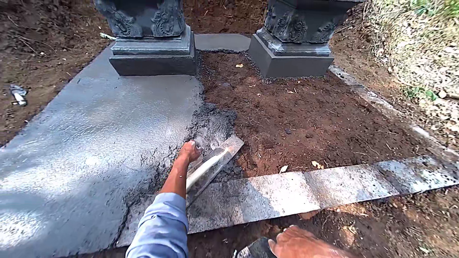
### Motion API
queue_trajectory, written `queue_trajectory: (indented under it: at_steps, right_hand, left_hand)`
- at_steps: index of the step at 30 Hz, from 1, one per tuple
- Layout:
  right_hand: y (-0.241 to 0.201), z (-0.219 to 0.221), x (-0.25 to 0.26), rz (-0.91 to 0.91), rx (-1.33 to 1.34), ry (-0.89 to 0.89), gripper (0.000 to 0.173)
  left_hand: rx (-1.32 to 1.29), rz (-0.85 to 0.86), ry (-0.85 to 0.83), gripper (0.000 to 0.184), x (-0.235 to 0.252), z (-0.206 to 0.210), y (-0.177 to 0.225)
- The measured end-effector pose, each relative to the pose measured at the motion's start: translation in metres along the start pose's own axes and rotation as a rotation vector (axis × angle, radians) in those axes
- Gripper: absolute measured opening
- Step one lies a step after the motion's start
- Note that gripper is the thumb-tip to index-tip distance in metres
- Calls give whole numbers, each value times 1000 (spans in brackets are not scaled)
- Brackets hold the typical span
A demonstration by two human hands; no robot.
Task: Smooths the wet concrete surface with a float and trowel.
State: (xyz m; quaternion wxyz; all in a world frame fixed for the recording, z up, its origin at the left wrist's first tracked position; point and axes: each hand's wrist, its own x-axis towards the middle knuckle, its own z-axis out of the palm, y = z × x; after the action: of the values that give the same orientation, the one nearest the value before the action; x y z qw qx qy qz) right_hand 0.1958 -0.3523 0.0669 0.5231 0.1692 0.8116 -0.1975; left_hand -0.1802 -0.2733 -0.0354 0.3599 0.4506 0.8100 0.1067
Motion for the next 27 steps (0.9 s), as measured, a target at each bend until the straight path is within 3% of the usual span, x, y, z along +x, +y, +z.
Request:
queue_trajectory:
  at_steps: [27]
  right_hand:
    - [0,3,0,-13,-23,0,42]
  left_hand:
    - [10,33,14,36,-4,1,-3]
